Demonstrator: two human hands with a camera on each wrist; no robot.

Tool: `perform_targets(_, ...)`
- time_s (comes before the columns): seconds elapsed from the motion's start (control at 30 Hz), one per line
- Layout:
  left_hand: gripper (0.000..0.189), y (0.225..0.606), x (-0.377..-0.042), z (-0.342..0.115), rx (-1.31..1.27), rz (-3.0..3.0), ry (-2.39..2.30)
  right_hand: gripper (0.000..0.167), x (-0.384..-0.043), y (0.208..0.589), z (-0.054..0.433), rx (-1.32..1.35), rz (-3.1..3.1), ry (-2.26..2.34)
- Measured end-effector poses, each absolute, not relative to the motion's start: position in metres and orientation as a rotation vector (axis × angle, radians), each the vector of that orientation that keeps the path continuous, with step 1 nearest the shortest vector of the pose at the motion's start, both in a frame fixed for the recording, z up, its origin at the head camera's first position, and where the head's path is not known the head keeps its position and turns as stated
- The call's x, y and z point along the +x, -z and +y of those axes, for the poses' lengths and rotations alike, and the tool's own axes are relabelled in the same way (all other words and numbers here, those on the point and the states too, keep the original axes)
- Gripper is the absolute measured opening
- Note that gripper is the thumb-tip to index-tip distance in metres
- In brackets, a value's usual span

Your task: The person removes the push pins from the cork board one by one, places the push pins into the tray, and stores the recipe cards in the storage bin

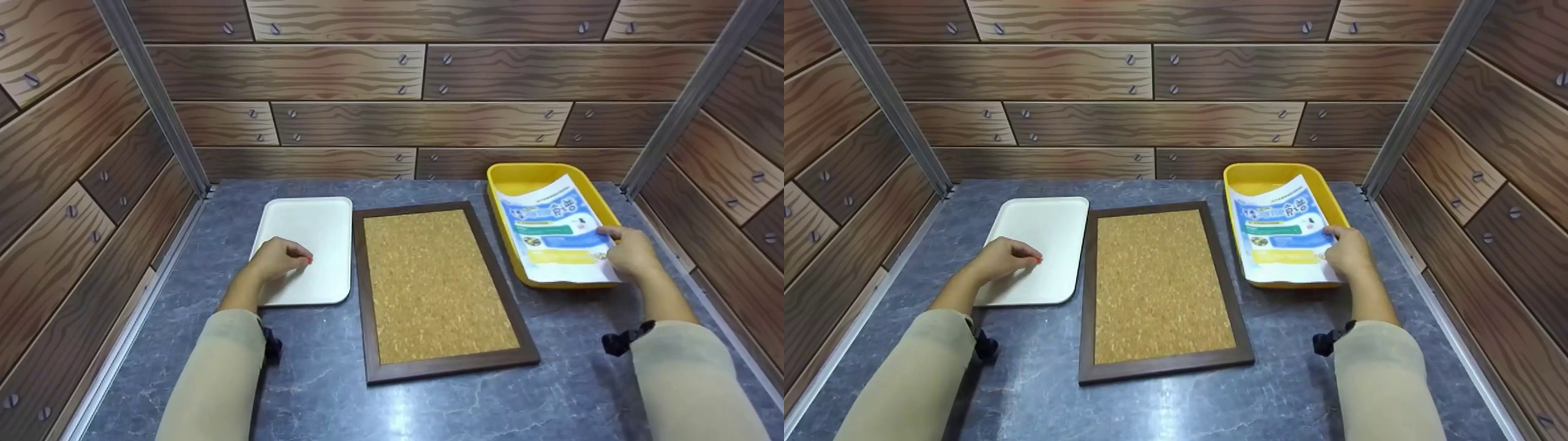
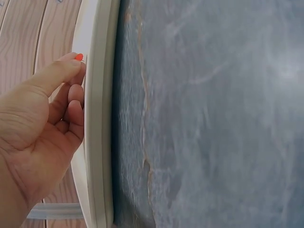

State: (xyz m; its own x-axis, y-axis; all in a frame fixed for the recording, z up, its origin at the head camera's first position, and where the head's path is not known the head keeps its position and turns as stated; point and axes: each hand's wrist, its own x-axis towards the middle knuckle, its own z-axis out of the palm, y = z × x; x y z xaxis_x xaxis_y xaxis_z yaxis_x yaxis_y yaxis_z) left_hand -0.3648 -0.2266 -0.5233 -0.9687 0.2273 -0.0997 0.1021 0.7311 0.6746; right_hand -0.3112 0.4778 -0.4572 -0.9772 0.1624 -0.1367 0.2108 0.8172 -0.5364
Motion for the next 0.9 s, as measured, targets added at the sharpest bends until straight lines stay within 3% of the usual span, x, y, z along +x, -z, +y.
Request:
perform_targets(0.53, 0.016, 0.524, -0.361, -0.227, 0.257, 2.747, -1.044, 0.081, -0.325, 0.464, 0.484, 0.191, 2.915, 0.736)
perform_targets(0.9, 0.017, 0.525, -0.363, -0.227, 0.283, 2.765, -1.02, 0.071, -0.33, 0.466, 0.478, 0.165, 2.86, 0.665)
